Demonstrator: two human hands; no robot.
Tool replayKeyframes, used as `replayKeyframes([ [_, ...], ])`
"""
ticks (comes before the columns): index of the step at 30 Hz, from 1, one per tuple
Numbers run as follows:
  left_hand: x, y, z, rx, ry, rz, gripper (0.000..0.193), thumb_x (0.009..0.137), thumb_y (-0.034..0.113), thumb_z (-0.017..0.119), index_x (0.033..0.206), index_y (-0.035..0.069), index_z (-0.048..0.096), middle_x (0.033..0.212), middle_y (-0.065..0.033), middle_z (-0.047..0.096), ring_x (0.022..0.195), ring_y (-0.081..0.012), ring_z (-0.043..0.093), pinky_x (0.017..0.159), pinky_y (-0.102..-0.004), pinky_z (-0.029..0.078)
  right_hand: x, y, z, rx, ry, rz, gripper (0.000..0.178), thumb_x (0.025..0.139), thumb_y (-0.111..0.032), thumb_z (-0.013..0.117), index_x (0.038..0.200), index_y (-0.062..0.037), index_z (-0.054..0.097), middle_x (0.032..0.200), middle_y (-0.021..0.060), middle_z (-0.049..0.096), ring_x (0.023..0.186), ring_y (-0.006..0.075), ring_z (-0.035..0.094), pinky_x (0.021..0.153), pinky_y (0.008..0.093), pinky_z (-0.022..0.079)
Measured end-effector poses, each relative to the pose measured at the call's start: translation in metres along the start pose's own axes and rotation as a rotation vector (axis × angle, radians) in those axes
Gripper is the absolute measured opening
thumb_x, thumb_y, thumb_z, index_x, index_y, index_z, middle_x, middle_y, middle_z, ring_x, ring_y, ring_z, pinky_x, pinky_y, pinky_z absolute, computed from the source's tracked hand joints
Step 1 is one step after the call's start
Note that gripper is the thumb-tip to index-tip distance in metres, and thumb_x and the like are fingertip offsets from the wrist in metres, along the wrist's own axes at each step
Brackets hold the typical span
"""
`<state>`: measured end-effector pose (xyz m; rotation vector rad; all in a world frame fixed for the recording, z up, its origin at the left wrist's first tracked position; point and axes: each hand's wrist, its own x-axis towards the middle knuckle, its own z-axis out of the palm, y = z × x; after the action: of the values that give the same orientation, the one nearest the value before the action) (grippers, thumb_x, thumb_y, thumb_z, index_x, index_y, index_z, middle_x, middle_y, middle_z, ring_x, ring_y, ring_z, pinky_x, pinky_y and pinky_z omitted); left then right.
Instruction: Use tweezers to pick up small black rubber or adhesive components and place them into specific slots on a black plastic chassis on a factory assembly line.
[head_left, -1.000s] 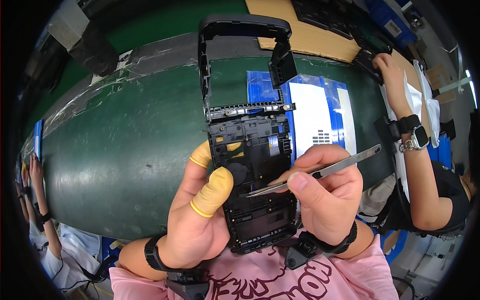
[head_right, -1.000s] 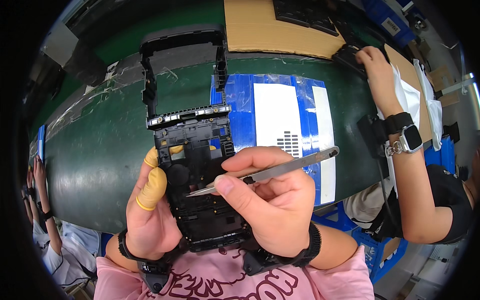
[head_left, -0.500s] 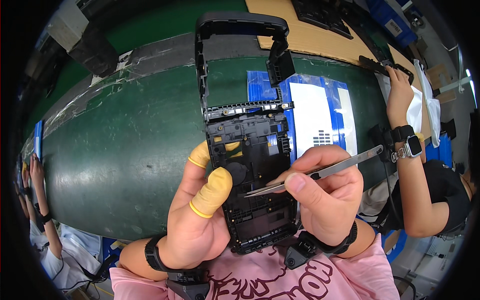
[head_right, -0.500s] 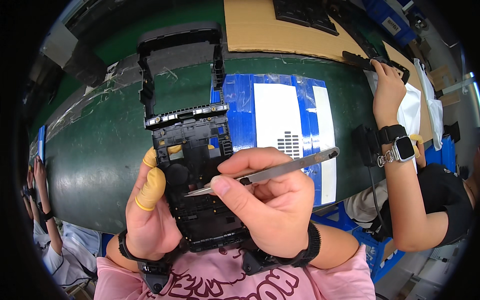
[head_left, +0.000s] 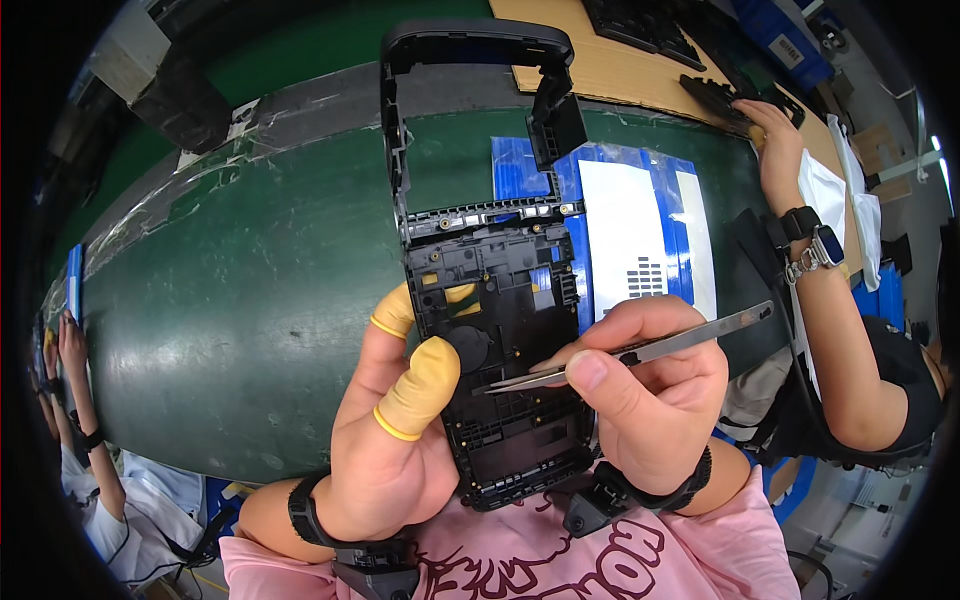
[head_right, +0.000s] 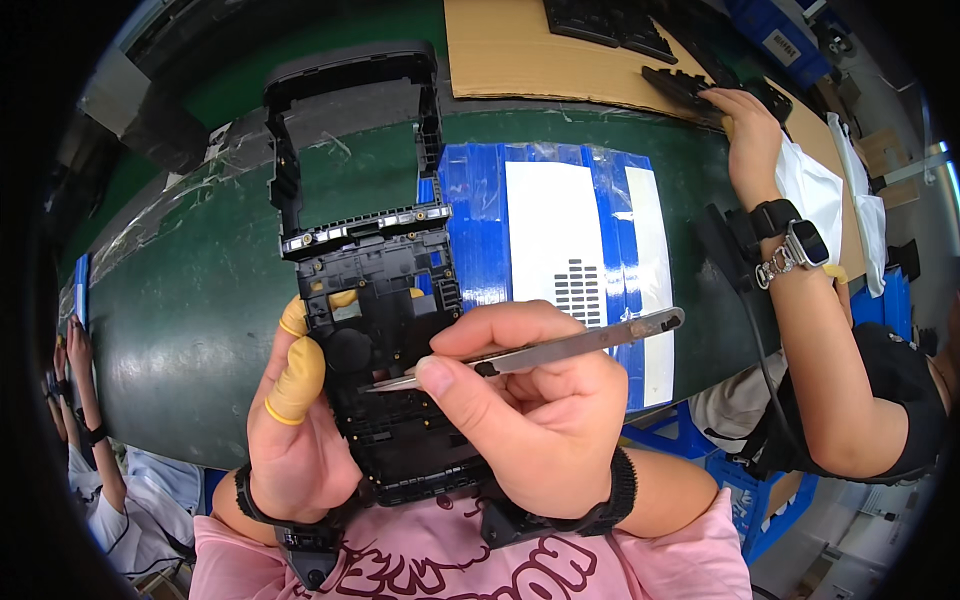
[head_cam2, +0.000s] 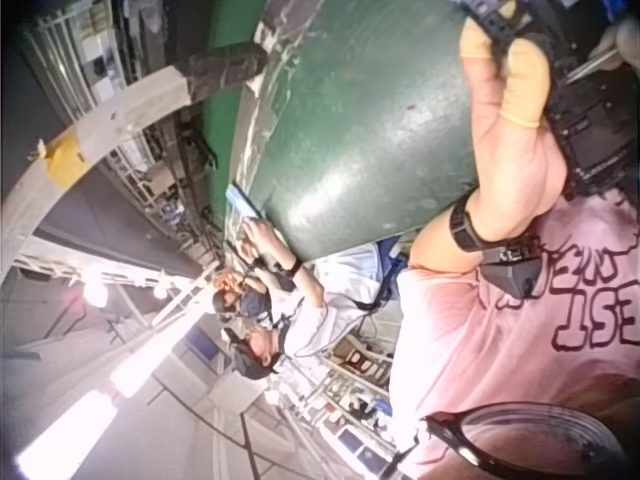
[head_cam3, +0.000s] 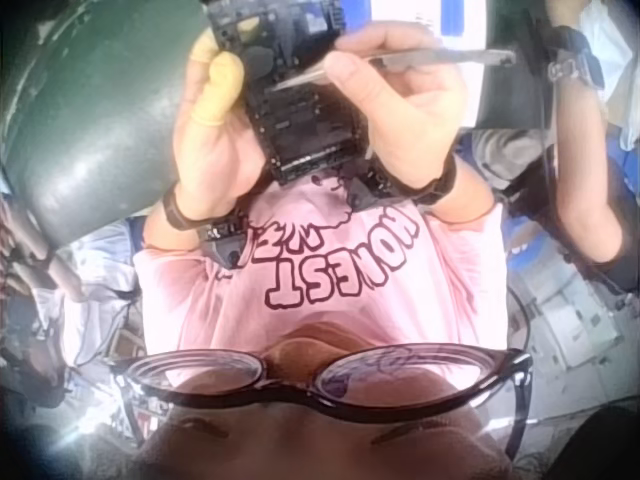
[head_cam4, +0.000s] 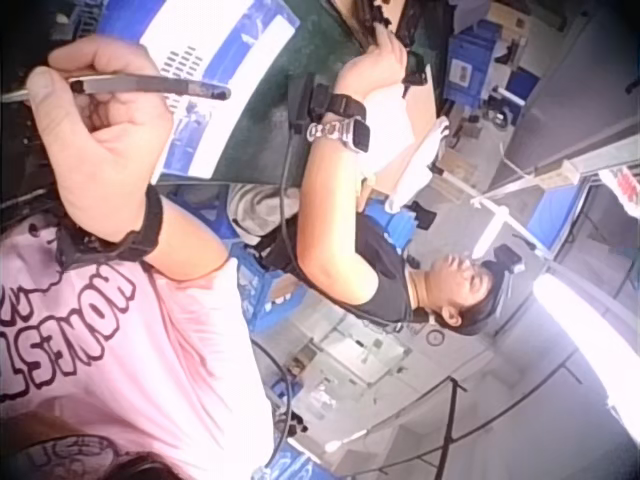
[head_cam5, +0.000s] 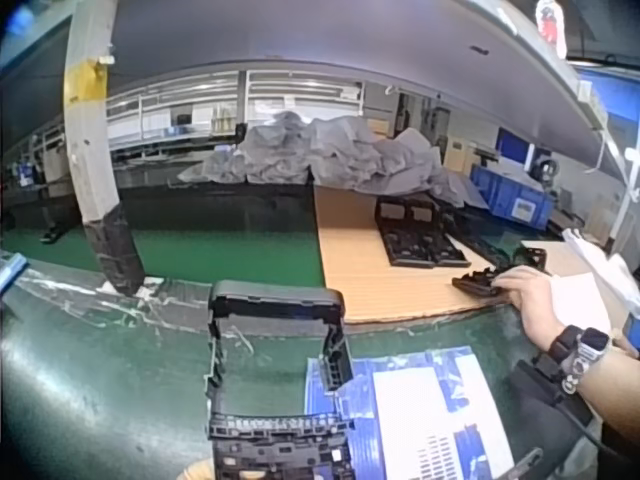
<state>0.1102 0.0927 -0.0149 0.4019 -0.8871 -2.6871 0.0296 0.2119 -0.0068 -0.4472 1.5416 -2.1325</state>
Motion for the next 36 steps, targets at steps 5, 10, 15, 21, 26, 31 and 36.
replayKeyframes([
  [5, 0.0, 0.0, -0.001, 0.009, 0.003, 0.003, 0.042, 0.088, 0.023, 0.039, 0.124, 0.004, 0.027, 0.118, -0.0129, 0.043, 0.105, -0.024, 0.046, 0.088, -0.0368, 0.039, -0.001, -0.001, 0.001, -0.066, 0.005, -0.014, 0.017, 0.071, 0.007, 0.06, 0.086, 0.0065, 0.054, 0.076, 0.0059, 0.056, 0.061, 0.0042, 0.051, 0.051, 0.0141, 0.038],
  [10, 0.001, 0.003, -0.001, 0.019, 0.023, -0.011, 0.042, 0.088, 0.024, 0.038, 0.123, 0.004, 0.028, 0.118, -0.0137, 0.043, 0.105, -0.0241, 0.047, 0.088, -0.0367, 0.039, -0.001, 0.001, 0.001, -0.078, -0.012, -0.066, 0.017, 0.071, 0.008, 0.06, 0.086, 0.0061, 0.053, 0.075, 0.0055, 0.056, 0.06, 0.0036, 0.05, 0.051, 0.014, 0.038],
  [15, 0.002, 0.004, -0.002, -0.093, -0.007, -0.059, 0.038, 0.087, 0.017, 0.042, 0.121, 0.006, 0.031, 0.116, -0.012, 0.044, 0.106, -0.0215, 0.046, 0.089, -0.0361, 0.039, -0.002, -0.001, 0.002, -0.077, 0.011, -0.027, 0.017, 0.071, 0.008, 0.06, 0.086, 0.0061, 0.054, 0.075, 0.0057, 0.056, 0.06, 0.0034, 0.05, 0.05, 0.0142, 0.037],
  [21, 0.0, 0.003, 0.001, 0.003, 0.037, -0.03, 0.044, 0.087, 0.027, 0.041, 0.123, 0.005, 0.028, 0.118, -0.0155, 0.042, 0.105, -0.0259, 0.047, 0.088, -0.0383, 0.04, -0.003, -0.003, 0.005, -0.021, 0.015, -0.027, 0.018, 0.071, 0.008, 0.06, 0.087, 0.0062, 0.053, 0.076, 0.0072, 0.056, 0.064, 0.007, 0.053, 0.055, 0.0164, 0.041],
  [26, 0.0, 0.007, 0.003, -0.164, 0.046, -0.082, 0.043, 0.081, 0.005, 0.048, 0.121, 0.004, 0.03, 0.113, -0.0125, 0.045, 0.104, -0.0217, 0.047, 0.089, -0.0358, 0.039, -0.002, -0.007, 0.001, 0.146, 0.037, -0.042, 0.02, 0.072, 0.008, 0.058, 0.09, 0.006, 0.05, 0.077, 0.0112, 0.057, 0.066, 0.0127, 0.057, 0.06, 0.0214, 0.046],
  [31, -0.002, 0.012, -0.002, 0.113, 0.12, -0.077, 0.056, 0.07, -0.011, 0.049, 0.122, 0.002, 0.029, 0.11, -0.011, 0.046, 0.099, -0.02, 0.049, 0.085, -0.0331, 0.04, -0.001, -0.016, -0.015, 0.227, 0.053, -0.12, 0.02, 0.073, 0.005, 0.056, 0.091, 0.005, 0.046, 0.075, 0.0163, 0.058, 0.065, 0.0142, 0.057, 0.06, 0.0234, 0.047],
  [36, 0.035, 0.054, -0.003, 0.466, 0.126, 0.042, 0.046, 0.069, -0.002, 0.049, 0.114, -0.001, 0.039, 0.1, -0.0139, 0.054, 0.087, -0.0225, 0.057, 0.077, -0.0344, 0.048, -0.005, -0.026, -0.048, 0.126, 0.187, -0.231, 0.018, 0.075, -0.001, 0.054, 0.091, 0.0033, 0.046, 0.074, 0.0168, 0.059, 0.051, 0.0085, 0.045, 0.047, 0.0193, 0.036],
])
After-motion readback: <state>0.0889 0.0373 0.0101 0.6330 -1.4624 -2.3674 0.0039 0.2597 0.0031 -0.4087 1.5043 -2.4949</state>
